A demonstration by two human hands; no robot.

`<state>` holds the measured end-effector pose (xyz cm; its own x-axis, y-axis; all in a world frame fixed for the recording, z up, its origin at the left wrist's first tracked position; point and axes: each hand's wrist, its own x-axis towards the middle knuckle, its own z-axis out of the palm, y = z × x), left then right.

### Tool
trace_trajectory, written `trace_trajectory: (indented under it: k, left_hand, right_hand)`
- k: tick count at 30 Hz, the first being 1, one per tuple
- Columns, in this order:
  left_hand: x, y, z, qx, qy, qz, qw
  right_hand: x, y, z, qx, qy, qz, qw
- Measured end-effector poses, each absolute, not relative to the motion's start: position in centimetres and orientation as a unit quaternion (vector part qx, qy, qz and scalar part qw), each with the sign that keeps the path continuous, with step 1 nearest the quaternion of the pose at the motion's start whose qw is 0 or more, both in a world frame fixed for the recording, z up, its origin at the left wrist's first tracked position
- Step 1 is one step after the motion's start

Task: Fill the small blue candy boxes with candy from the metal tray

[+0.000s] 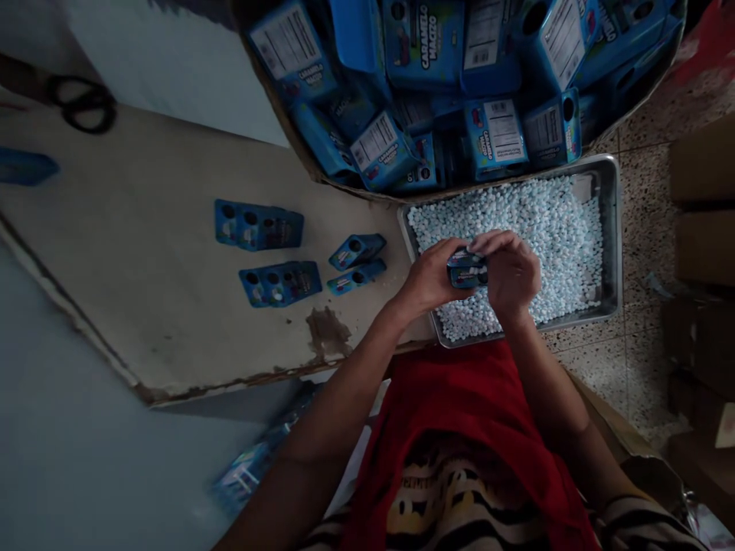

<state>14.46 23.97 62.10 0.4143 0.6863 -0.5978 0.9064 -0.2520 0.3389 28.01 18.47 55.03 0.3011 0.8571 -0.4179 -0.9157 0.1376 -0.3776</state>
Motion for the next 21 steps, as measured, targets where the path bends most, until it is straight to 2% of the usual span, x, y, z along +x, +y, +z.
trace_trajectory:
  k: [4,7,10,14,18,21]
  left_hand:
    - [13.9,23.3,61.2,0.846,0.461,-0.134,0.233]
    - [12.9,22.9,60.6,0.872,0.458,-0.060,0.163]
    - [11.8,22.7,60.2,0.856,0.490,0.001,0.166]
    - [11.2,22.1,59.6,0.839,0.490,0.024,0.234]
    - [11.6,21.3,58.8,0.832,0.494,0.057,0.243]
    - [11.3,21.0,59.0,0.834,0.503,0.062,0.220]
  right_hand:
    - [28.9,17.2,52.8,-0.342,0.104,0.556,0.751]
    - [28.9,15.7,49.9,-0.416,0.140,0.570,0.694]
    - [28.1,13.7,48.1,-0.504,0.126,0.575,0.632]
    - [27.0,11.4,47.7,-0.583,-0.026,0.568,0.580]
    - [26.6,10.5,45.5,-0.711,-0.210,0.437,0.510]
    - [26.6,10.3,43.1,-0.732,-0.331,0.375,0.461]
